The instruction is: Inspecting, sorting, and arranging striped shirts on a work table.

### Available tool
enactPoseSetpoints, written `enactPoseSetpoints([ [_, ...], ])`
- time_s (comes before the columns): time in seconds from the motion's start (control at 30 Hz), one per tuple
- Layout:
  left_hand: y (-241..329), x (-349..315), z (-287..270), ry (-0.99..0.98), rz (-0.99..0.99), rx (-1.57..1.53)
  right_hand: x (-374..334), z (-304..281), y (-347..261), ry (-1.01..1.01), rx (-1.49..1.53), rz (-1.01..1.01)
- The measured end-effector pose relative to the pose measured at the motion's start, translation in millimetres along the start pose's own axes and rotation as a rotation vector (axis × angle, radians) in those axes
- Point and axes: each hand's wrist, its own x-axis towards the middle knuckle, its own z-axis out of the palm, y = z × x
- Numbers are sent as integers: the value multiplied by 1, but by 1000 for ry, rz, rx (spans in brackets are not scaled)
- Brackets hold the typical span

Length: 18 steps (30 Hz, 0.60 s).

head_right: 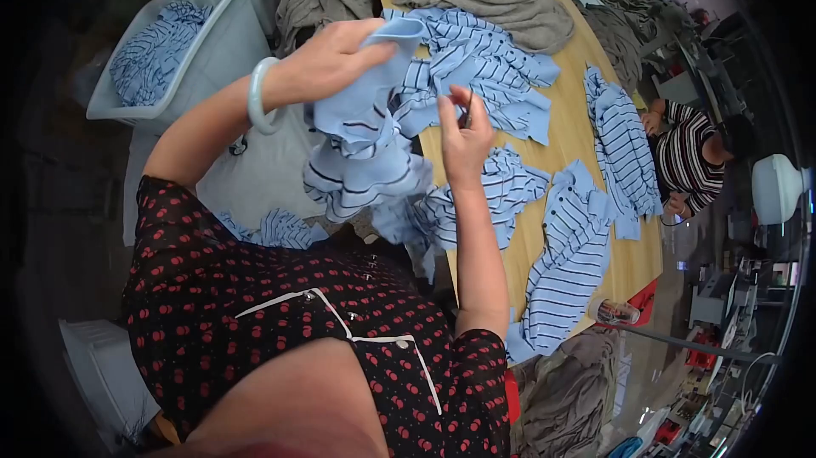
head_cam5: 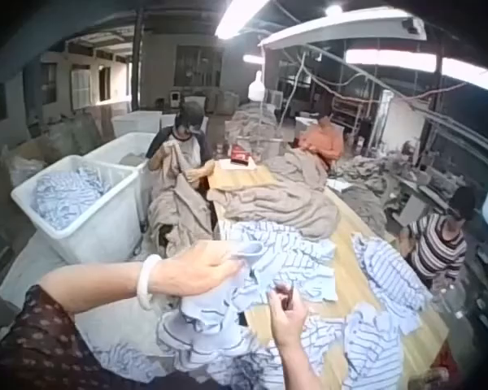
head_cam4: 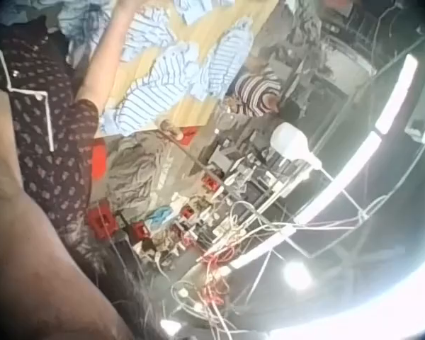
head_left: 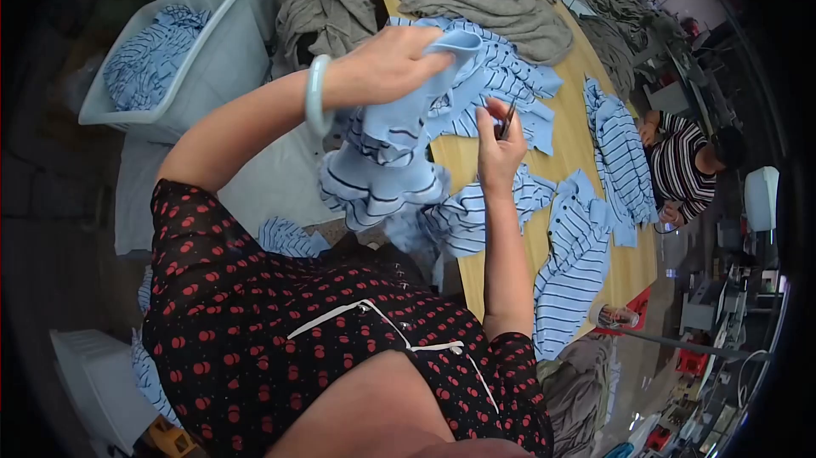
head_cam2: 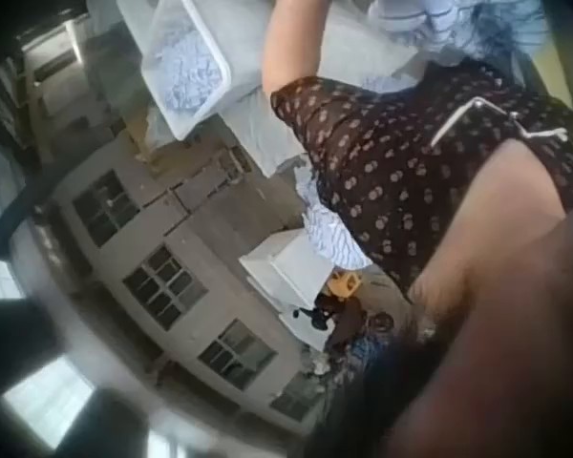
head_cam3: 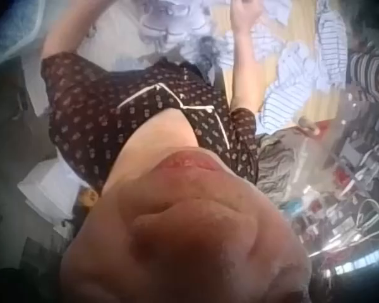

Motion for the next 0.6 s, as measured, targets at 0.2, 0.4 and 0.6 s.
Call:
enactPoseSetpoints([
  [0.2,-22,11,19,-71,-239,-78,-8,32,-62,-26,228,-47],
  [0.4,-34,8,37,172,-411,-602,-33,50,-28,-43,-105,-285],
  [0.6,-56,-13,23,154,-154,79,-11,20,-9,-51,13,-41],
])
